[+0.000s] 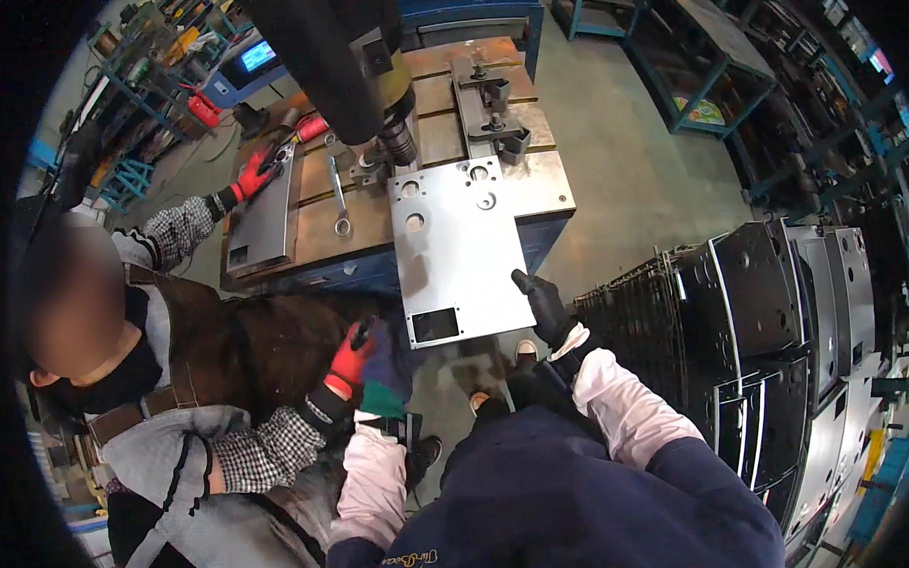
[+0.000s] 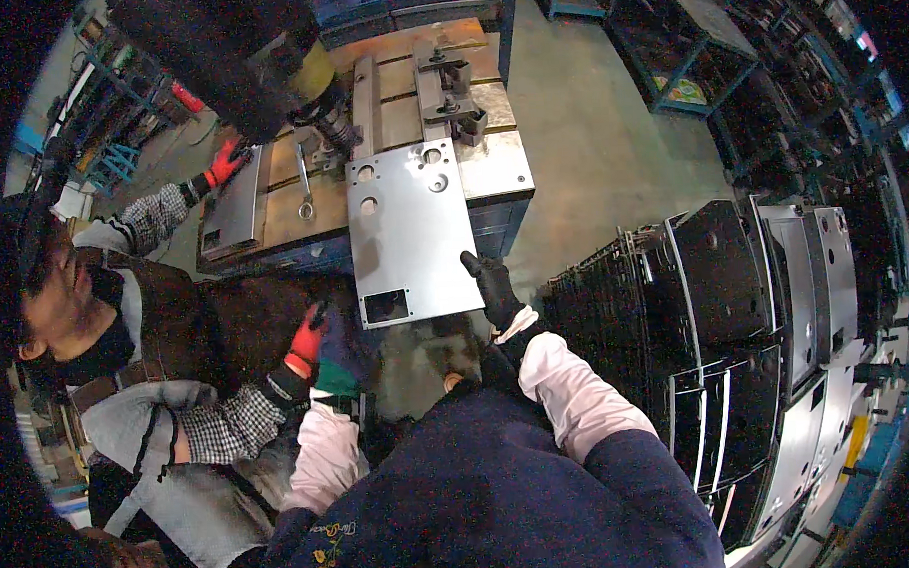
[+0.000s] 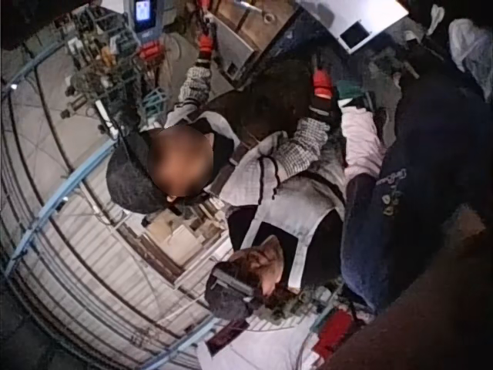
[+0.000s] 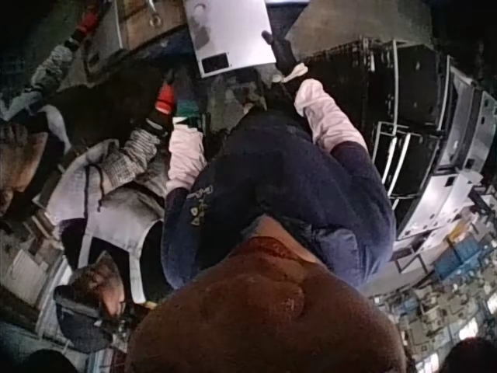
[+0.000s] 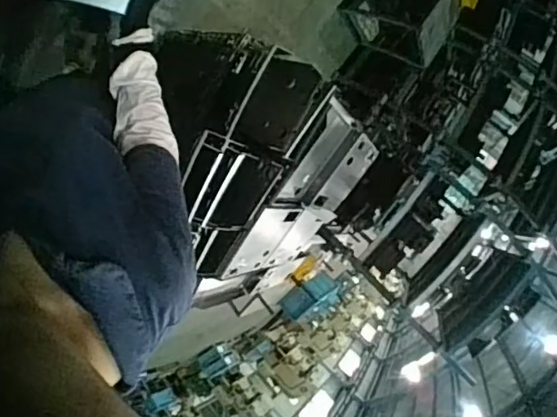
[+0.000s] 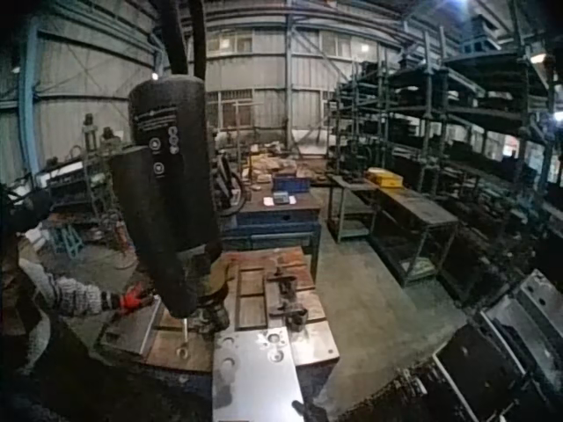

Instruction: Position and secure a metal plate under an industrial press for marking or joining.

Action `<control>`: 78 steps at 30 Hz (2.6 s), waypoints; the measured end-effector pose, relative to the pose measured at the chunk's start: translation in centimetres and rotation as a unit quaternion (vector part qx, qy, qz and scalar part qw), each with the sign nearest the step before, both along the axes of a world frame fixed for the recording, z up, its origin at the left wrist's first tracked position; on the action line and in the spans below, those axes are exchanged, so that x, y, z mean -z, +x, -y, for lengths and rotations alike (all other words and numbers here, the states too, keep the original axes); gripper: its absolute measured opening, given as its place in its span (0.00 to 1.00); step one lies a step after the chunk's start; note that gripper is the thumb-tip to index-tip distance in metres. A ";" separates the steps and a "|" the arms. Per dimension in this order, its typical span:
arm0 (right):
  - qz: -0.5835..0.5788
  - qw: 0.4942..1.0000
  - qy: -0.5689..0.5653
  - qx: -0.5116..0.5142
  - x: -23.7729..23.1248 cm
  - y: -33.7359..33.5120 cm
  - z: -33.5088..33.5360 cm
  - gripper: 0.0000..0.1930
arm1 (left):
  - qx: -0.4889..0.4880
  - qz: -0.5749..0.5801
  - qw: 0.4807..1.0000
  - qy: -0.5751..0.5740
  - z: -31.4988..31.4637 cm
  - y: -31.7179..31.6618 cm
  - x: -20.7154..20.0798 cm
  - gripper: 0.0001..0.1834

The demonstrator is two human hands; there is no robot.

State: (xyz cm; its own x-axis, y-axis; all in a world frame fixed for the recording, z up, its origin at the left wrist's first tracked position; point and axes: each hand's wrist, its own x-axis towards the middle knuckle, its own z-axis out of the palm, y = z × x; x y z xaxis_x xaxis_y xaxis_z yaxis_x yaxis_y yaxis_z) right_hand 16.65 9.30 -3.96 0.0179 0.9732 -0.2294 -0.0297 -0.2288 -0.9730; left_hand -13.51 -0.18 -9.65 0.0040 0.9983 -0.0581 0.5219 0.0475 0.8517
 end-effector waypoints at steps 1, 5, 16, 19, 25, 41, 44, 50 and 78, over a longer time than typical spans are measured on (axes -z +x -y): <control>0.000 0.999 -0.038 -0.003 1.5 0.9 -0.4 0.20 | 0.017 -0.150 0.987 0.054 -1.2 0.7 -0.7 0.28; -0.009 0.995 -0.096 -0.017 3.0 1.6 -0.4 0.19 | 0.033 -0.216 0.974 0.061 -5.2 2.2 -2.3 0.31; -0.150 0.980 -0.127 0.029 -0.7 0.6 -0.1 0.17 | -0.121 0.266 0.941 -0.170 -9.4 4.3 -0.2 0.21; -0.090 0.991 -0.099 0.015 -1.0 0.5 0.0 0.18 | -0.259 0.324 0.847 -0.332 -10.5 6.6 -7.0 0.23; 0.032 0.992 -0.120 -0.015 1.1 0.2 -0.6 0.19 | -0.292 0.275 0.862 -0.310 -9.9 7.2 -8.7 0.27; -0.181 0.976 -0.113 -0.044 -0.3 1.2 -1.9 0.23 | -0.265 0.331 0.873 -0.242 -12.0 6.9 -8.0 0.25; -0.192 0.970 -0.143 -0.029 2.4 1.5 -2.5 0.25 | -0.287 0.299 0.878 -0.238 -12.6 7.6 -7.6 0.24; -0.094 0.992 -0.075 -0.040 -0.5 -0.2 -0.2 0.25 | -0.285 0.365 0.856 -0.228 -12.0 5.6 -3.5 0.23; 0.040 0.814 0.575 -0.070 -34.0 -10.7 -10.3 0.21 | -0.185 0.298 0.921 -0.169 -10.8 5.6 -8.2 0.35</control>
